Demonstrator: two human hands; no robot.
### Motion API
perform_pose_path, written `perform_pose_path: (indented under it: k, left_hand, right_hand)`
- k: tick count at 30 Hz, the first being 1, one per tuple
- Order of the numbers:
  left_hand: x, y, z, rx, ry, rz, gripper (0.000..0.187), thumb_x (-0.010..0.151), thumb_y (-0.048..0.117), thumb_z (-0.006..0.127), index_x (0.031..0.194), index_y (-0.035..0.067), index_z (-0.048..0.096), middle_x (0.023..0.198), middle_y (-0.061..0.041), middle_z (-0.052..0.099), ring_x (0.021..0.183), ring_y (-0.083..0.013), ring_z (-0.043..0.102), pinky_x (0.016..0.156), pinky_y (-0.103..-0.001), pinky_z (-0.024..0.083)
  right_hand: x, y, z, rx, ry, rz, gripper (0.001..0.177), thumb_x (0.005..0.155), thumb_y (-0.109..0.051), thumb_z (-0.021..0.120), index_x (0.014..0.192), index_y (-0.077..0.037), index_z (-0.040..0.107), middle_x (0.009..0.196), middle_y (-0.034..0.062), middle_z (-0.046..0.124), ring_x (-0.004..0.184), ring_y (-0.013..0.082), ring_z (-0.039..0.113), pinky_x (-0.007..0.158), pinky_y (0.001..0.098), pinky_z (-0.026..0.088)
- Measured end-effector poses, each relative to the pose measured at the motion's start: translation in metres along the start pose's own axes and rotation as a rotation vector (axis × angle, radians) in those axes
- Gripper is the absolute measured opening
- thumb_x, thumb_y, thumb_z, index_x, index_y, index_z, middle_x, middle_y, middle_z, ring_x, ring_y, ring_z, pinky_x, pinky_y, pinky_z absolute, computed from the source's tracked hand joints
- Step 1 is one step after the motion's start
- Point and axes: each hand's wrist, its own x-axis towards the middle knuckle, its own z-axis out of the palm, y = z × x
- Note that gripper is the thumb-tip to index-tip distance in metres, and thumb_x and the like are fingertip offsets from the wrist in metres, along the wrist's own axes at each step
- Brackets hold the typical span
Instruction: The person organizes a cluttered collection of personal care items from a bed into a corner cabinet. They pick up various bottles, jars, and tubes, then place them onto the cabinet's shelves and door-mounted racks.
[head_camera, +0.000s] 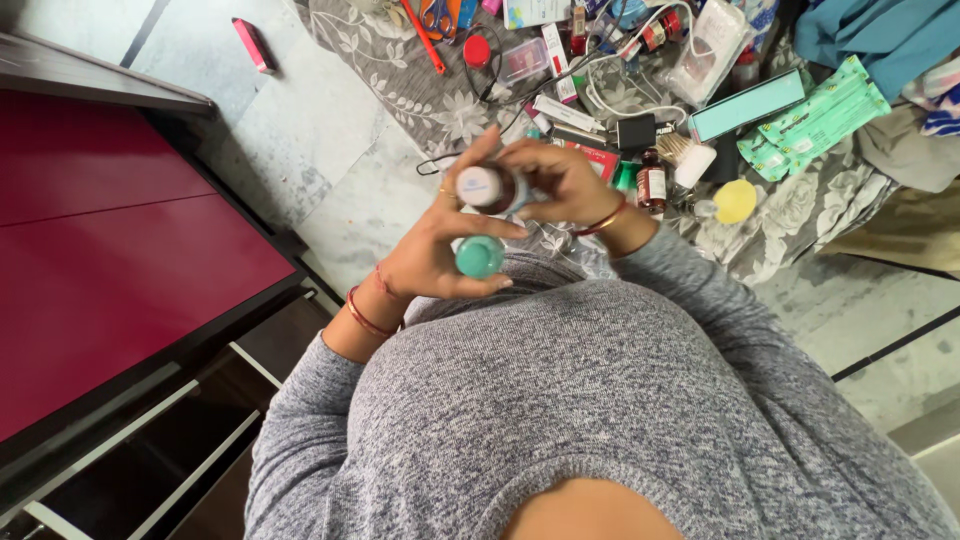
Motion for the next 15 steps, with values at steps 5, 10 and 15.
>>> perform_pose_path:
  k: [5,10,15]
  left_hand:
    - [-0.031,-0.007,-0.005,-0.012,0.076,-0.111,0.042,0.073,0.025,0.092,0.112,0.019,0.077,0.159,-0.021,0.034,0.148,-0.0349,0.044,0.128,-0.048,0.035]
    - [-0.057,-0.009,-0.009,0.081,0.183,-0.125,0.041,0.067,0.022,0.089,0.106,0.016,0.076,0.149,-0.018,0.043,0.140,-0.0336,0.048,0.121,-0.046,0.038]
    - [-0.075,-0.005,-0.028,0.158,0.281,-0.139,0.037,0.071,0.023,0.089,0.105,0.014,0.076,0.148,-0.018,0.045,0.142,-0.0352,0.048,0.118,-0.045,0.041]
  right_hand:
    - [-0.007,0.047,0.041,0.083,0.161,0.186,0.059,0.092,0.008,0.077,0.142,-0.004,0.049,0.140,0.0092,0.062,0.135,0.0203,0.061,0.114,0.0402,0.052]
    - [-0.006,0.050,0.063,-0.091,0.196,0.247,0.060,0.091,0.002,0.077,0.142,-0.004,0.047,0.140,0.0077,0.059,0.129,0.0169,0.060,0.108,0.0353,0.053]
    - [-0.023,0.061,0.051,-0.319,0.286,0.386,0.053,0.092,-0.006,0.077,0.138,-0.003,0.052,0.128,0.0071,0.067,0.113,0.0141,0.067,0.098,0.0310,0.056]
